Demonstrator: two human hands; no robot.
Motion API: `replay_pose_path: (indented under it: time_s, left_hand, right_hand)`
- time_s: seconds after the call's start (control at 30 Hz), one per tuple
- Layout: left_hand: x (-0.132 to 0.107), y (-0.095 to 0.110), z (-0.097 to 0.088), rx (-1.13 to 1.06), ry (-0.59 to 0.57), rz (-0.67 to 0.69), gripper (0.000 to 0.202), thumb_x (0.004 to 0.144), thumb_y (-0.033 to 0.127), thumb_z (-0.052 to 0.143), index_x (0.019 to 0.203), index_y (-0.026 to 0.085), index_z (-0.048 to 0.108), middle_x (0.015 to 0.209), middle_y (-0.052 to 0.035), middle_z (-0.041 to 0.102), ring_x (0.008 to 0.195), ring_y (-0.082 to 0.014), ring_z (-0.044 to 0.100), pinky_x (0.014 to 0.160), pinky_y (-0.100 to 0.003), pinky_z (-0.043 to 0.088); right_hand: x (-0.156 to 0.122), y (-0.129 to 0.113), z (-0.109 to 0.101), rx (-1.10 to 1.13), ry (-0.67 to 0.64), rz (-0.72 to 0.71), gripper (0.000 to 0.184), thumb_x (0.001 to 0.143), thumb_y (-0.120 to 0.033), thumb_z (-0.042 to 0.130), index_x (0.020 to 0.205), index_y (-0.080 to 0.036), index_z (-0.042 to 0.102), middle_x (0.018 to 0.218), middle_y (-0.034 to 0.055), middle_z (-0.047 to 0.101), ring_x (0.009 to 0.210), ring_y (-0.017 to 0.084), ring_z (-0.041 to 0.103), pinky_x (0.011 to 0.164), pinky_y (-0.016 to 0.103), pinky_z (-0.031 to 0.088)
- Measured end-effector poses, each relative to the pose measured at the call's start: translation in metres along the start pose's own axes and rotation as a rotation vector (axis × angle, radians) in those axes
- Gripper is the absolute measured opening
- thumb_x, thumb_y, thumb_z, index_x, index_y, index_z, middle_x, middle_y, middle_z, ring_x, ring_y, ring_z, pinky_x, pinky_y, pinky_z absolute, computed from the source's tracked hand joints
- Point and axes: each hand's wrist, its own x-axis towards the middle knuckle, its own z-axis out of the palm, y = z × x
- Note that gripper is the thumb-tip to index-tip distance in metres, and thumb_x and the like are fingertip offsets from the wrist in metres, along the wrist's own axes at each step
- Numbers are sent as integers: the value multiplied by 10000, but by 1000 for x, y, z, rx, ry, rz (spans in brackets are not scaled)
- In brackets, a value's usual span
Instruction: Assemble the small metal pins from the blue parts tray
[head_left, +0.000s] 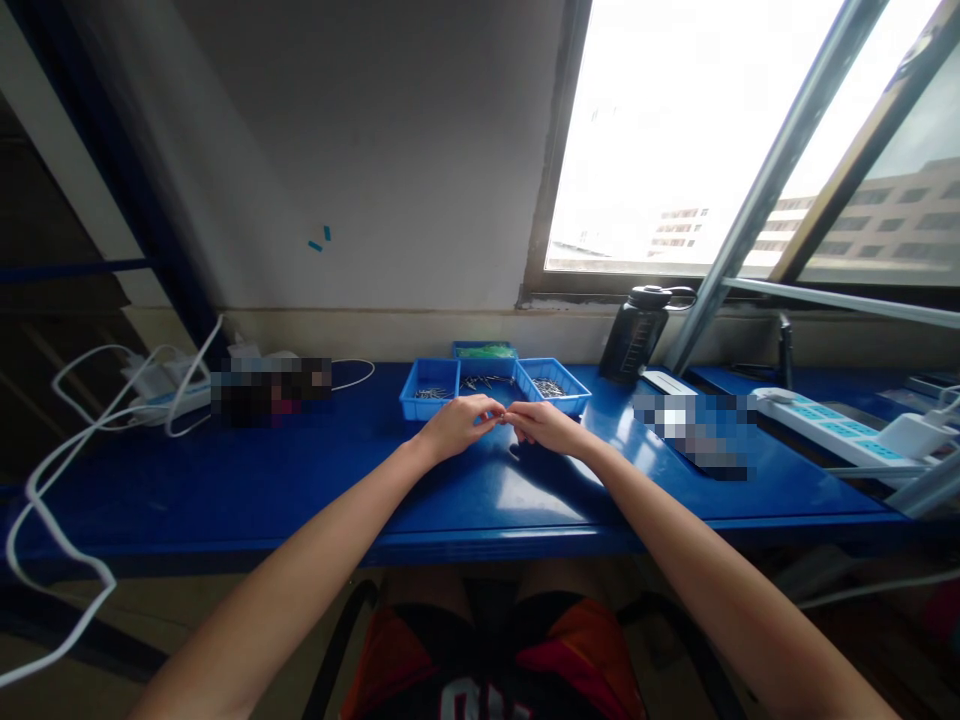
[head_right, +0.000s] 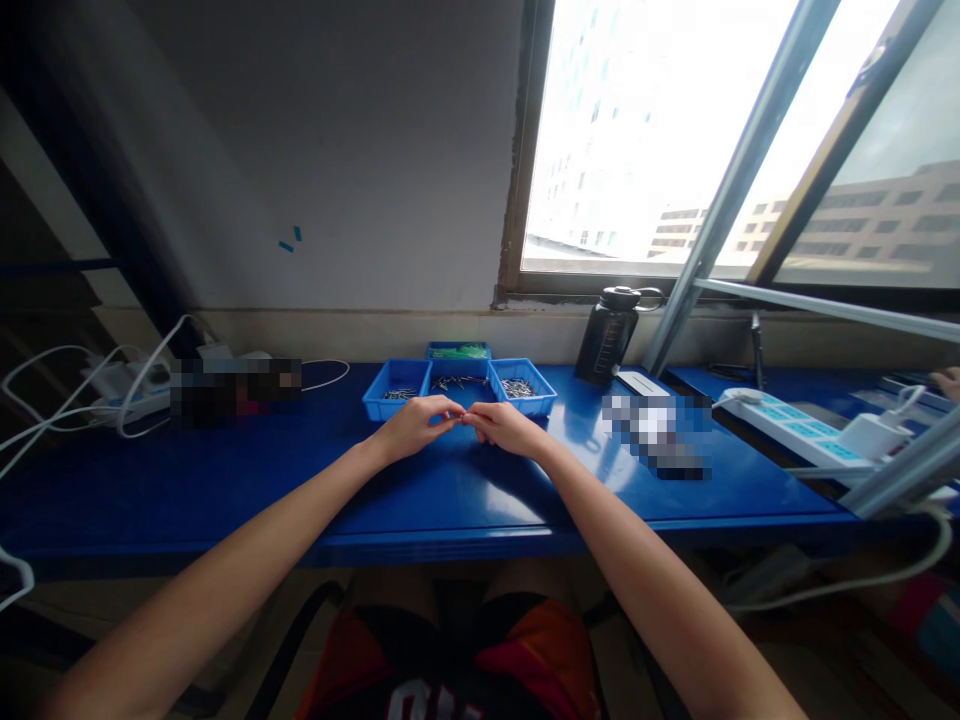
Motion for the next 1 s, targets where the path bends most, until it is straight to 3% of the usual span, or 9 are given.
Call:
replay_pose_path:
  time_s: [0.17, 0.37, 0.7, 1.0]
  left_hand:
    - [-1, 3, 0, 6, 2, -60, 177, 778, 296, 483, 866, 181, 586, 821, -15, 636, 770, -130, 590, 697, -227, 445]
    - [-3, 2, 0, 114, -30, -137, 175, 770, 322, 473, 827, 184, 566, 706, 3, 621, 626, -119, 571, 570, -207, 413]
    - [-2, 1, -2, 178, -84, -144, 249, 794, 383, 448, 815, 183, 595, 738, -18, 629, 668, -141, 575, 594, -222, 405]
    - [-3, -3, -3, 190, -63, -166, 268, 811, 378, 413, 853, 196, 606, 735, -18, 623, 661, -143, 564, 563, -221, 389]
  right_hand:
    - [1, 5, 1, -32, 10, 17, 316, 822, -423, 406, 820, -156, 576, 573, -12, 557, 474, 79, 459, 494, 203, 363]
    - [0, 3, -2, -48, 17, 6, 319, 782, -426, 477, 894, -151, 596, 562, -8, 561, 505, 91, 488, 513, 205, 369]
    - [1, 7, 0, -37, 20, 23, 301, 821, -403, 412, 770, -153, 573, 590, -5, 573, 473, 78, 452, 483, 199, 345]
    - [1, 10, -4, -95, 74, 28, 279, 837, -350, 386, 820, -160, 589, 575, -6, 576, 487, 88, 472, 517, 206, 358]
